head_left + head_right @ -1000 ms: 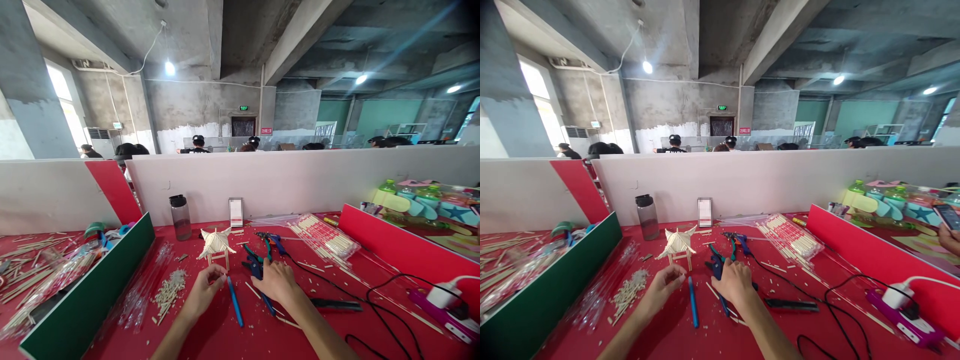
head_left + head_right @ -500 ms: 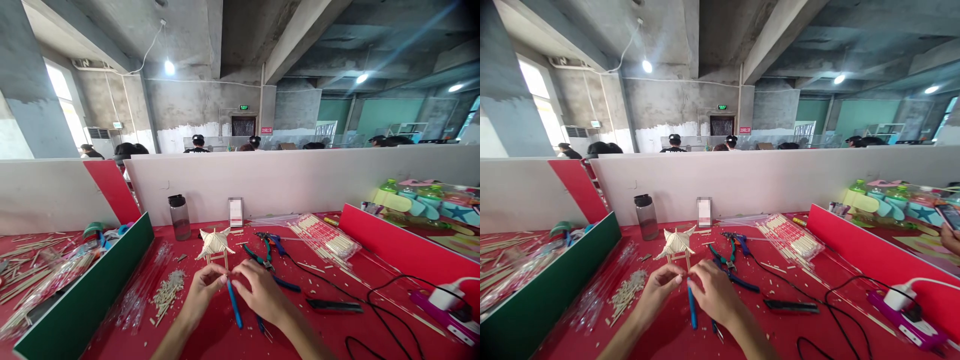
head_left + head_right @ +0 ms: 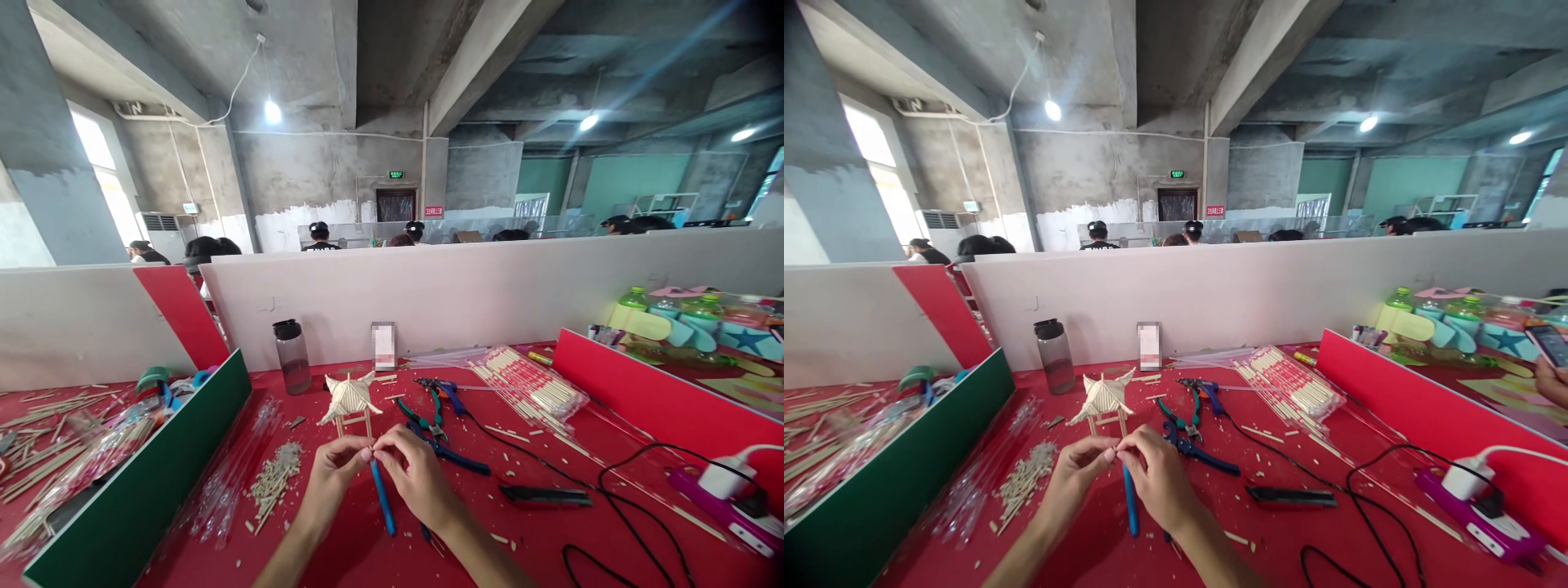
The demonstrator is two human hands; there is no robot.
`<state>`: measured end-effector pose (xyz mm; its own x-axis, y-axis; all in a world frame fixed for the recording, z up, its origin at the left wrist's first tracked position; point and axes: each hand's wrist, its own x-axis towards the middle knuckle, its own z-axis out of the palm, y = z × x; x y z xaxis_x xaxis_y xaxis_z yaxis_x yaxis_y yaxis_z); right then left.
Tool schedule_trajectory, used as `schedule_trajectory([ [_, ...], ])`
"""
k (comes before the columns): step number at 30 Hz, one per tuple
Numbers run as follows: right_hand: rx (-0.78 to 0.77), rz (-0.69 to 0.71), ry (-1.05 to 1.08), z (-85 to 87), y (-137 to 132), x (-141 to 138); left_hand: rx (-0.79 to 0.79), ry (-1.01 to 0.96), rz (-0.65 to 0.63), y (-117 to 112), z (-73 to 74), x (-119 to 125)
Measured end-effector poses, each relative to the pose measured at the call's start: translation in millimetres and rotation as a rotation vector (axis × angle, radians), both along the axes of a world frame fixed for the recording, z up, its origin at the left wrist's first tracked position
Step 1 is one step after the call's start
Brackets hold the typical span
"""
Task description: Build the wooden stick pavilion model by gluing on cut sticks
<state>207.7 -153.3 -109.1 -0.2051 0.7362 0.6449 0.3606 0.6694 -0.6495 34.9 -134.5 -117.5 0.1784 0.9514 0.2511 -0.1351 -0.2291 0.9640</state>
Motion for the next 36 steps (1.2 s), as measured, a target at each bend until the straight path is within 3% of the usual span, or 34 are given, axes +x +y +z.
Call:
schedule_trajectory([
  [8, 0.005, -0.026, -0.032, 0.1, 0.7, -1.8, 0.034, 0.004, 0.064, 0.8, -1.7, 1.7],
  [26, 0.003, -0.067, -0.343, 4.8, -0.5, 8.6, 0.058, 0.130, -0.065, -0.5, 3.5, -1.6],
  [36, -0.031, -0.193, -0.282, 0.1, 12.0, 20.2, 0.026, 0.092, -0.041, -6.5, 9.8, -0.1],
])
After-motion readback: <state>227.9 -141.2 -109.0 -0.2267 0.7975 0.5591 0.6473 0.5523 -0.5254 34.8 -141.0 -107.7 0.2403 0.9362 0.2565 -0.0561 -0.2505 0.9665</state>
